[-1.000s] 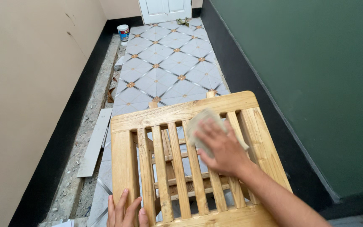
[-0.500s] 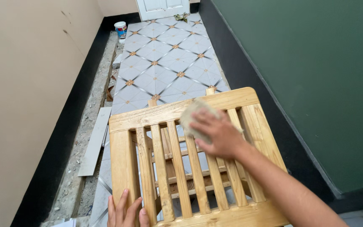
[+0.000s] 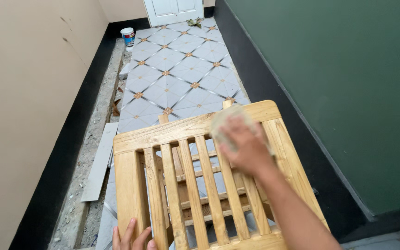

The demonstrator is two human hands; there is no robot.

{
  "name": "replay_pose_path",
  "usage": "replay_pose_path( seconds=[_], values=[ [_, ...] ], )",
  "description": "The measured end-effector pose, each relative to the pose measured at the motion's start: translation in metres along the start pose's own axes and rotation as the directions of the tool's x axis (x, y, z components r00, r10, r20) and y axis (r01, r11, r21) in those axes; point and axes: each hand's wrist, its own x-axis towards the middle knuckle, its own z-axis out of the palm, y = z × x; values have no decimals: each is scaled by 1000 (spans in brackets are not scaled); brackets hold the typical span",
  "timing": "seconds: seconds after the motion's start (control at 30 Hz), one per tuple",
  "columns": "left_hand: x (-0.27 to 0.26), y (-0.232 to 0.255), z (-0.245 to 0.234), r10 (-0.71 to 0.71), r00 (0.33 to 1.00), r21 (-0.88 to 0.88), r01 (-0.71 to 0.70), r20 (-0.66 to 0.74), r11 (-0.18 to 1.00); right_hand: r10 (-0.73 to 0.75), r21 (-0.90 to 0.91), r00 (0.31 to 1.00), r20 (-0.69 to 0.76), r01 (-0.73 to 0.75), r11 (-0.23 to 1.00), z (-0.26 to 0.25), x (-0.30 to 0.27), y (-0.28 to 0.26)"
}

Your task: The person sands the surface of a wooden slatted stool using a sanding block. They systematically rub the block along the top frame and the vertical slats of the stool, moving from one side to the other to smooth the wood.

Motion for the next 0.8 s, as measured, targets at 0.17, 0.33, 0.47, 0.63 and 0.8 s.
replay_pose_path(
  seconds=[0.17, 0.33, 0.47, 0.63, 0.8],
  values=[
    [1, 14, -4, -69, 996, -23, 68, -54, 997, 320, -77, 917, -240, -347, 935, -24, 22, 27],
    [-10, -11, 6, 2, 999, 33, -4, 53, 999, -324, -82, 946, 22, 325, 942, 11, -7, -23],
    [-9, -2, 3, -14, 998, -17, 13, -55, 1000, -72, 12, 995, 63, 72, 997, 5, 5, -12],
    [18, 22, -19, -95, 995, -38, 95, -4, 995, 360, 22, 909, -210, -363, 931, -28, 23, 36],
    [18, 27, -24, -96, 995, -27, 96, 5, 995, -25, -55, 1000, -11, 25, 998, 5, -4, -3]
  ],
)
